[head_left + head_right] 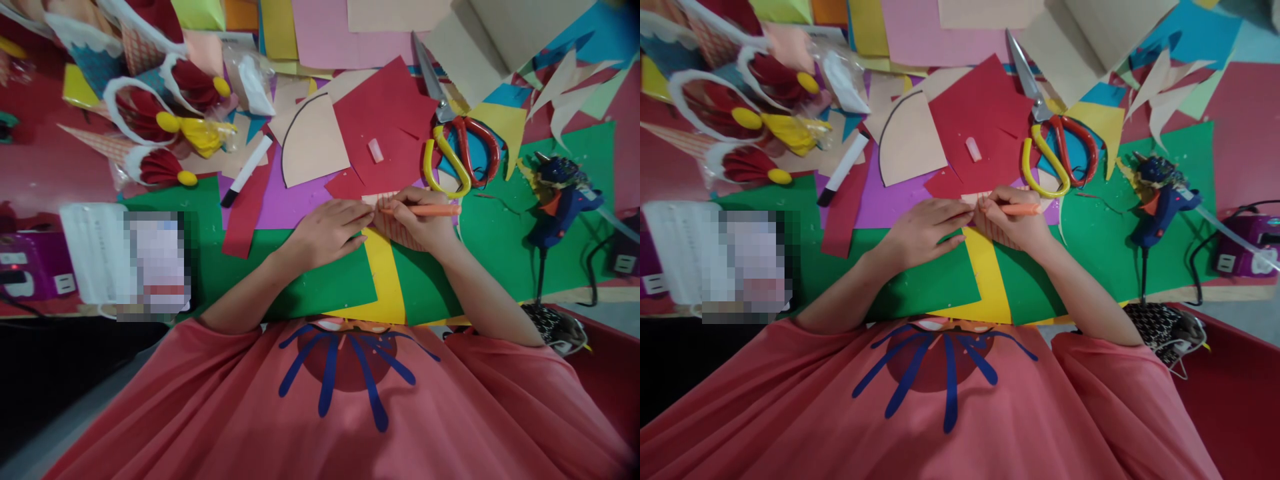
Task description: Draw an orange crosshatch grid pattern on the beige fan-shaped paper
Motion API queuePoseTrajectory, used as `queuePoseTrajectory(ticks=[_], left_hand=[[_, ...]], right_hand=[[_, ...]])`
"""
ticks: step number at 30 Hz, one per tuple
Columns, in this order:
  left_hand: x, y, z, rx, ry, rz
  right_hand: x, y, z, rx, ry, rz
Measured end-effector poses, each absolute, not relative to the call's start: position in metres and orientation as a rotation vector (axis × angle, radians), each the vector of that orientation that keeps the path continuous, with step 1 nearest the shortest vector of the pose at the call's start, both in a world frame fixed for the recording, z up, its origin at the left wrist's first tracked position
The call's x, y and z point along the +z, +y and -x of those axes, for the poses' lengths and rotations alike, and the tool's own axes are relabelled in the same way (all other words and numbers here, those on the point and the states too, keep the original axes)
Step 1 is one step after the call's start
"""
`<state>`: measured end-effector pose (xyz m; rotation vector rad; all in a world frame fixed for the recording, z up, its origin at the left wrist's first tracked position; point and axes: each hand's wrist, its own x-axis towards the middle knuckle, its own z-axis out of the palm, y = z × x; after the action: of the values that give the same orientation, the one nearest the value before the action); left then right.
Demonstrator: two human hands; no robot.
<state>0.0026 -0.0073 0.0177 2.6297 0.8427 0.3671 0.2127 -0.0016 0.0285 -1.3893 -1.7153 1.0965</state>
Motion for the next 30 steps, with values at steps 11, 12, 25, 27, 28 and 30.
queuePoseTrajectory(ticks=[11, 12, 25, 27, 28, 30], left_hand=[[0.0181, -0.0071, -0.0026, 0.368, 0.853, -2.63], [0.0183, -0.0072, -0.0026, 0.361, 0.853, -2.628], [0.0172, -0.0071, -0.0021, 0.433, 0.831, -2.685], [0.0174, -0.007, -0.002, 0.419, 0.828, -2.685], [0.0175, -0.0069, -0.002, 0.417, 0.828, -2.687], [0.0177, -0.0069, -0.0021, 0.419, 0.829, -2.694]], right_hand=[[0.0311, -0.0022, -0.2103, 1.157, -1.652, 1.389], [0.0308, -0.0025, -0.2106, 1.149, -1.66, 1.386], [0.0326, -0.0044, -0.2091, 1.206, -1.656, 1.41], [0.0321, -0.0045, -0.2096, 1.221, -1.669, 1.418], [0.032, -0.0045, -0.2099, 1.239, -1.679, 1.424], [0.0319, -0.0047, -0.2104, 1.274, -1.699, 1.435]])
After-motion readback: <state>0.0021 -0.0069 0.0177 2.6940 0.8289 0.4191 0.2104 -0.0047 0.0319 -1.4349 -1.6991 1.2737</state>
